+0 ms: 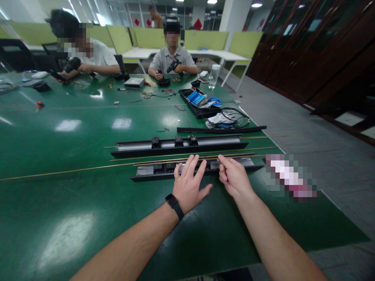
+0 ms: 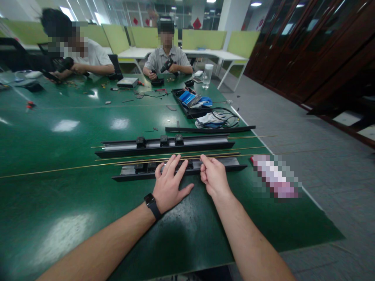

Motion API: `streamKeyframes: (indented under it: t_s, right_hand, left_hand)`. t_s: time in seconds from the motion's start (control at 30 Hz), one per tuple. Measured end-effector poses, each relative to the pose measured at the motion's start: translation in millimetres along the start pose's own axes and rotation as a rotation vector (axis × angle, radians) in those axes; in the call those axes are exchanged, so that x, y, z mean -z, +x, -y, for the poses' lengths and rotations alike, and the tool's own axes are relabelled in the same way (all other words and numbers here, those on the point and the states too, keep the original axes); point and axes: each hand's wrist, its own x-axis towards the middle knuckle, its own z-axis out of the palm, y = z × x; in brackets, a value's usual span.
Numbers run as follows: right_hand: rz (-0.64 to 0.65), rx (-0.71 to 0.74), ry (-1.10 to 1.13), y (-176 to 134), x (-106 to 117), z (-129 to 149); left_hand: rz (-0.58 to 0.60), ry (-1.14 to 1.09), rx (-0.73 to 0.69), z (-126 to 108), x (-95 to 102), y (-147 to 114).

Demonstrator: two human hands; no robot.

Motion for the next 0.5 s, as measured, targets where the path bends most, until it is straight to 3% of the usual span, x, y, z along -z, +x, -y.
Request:
streamKeyframes:
  t_s: [0.5]
  right_hand:
    - [0.059, 0.014, 0.000, 0.1, 1.6, 0.4]
  left_hand:
    - [0.004, -0.002, 0.001, 0.0, -0.5, 0.1]
